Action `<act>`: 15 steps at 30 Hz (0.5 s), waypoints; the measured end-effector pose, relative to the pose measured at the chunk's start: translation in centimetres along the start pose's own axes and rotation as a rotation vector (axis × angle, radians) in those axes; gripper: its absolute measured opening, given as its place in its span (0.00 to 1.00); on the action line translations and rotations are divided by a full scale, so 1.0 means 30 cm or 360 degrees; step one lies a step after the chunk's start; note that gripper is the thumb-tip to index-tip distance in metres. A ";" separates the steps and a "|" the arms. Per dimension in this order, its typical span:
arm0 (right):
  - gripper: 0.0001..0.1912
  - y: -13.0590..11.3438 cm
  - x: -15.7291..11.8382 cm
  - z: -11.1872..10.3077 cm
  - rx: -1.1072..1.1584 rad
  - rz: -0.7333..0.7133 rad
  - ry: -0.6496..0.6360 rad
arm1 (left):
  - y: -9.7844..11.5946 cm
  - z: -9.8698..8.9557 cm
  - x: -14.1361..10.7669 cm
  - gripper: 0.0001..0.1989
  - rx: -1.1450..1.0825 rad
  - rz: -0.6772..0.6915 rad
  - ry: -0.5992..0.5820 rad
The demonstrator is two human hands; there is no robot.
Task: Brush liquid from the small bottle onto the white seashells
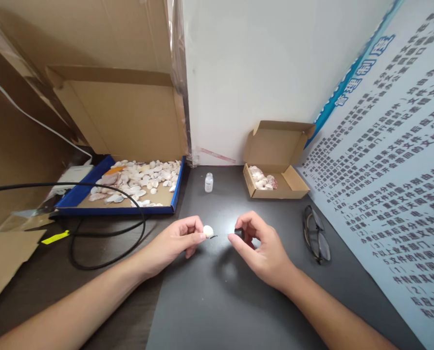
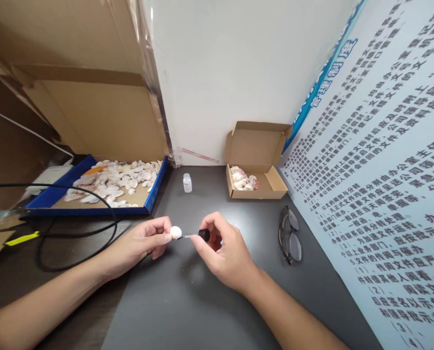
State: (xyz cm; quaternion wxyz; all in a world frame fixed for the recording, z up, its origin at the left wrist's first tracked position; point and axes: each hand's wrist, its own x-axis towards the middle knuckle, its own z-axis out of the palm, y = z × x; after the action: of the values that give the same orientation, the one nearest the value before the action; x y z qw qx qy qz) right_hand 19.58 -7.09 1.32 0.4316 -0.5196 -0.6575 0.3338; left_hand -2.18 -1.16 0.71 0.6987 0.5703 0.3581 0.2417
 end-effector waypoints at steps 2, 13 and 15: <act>0.08 0.000 0.001 0.002 -0.0027 0.0019 0.0044 | 0.001 0.001 0.001 0.17 0.0007 -0.0004 -0.0005; 0.09 0.002 0.004 -0.002 -0.0006 -0.0001 0.0087 | 0.003 0.004 0.000 0.17 0.0032 0.0019 0.0002; 0.09 0.004 0.001 -0.003 0.0050 -0.0042 0.0043 | 0.002 0.003 0.000 0.17 0.0031 0.0018 0.0002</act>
State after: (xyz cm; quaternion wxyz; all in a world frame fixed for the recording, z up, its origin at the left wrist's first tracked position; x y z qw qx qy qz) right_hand 19.72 -7.03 1.25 0.4529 -0.5085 -0.6531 0.3313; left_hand -2.10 -1.21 0.78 0.6914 0.5790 0.3577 0.2426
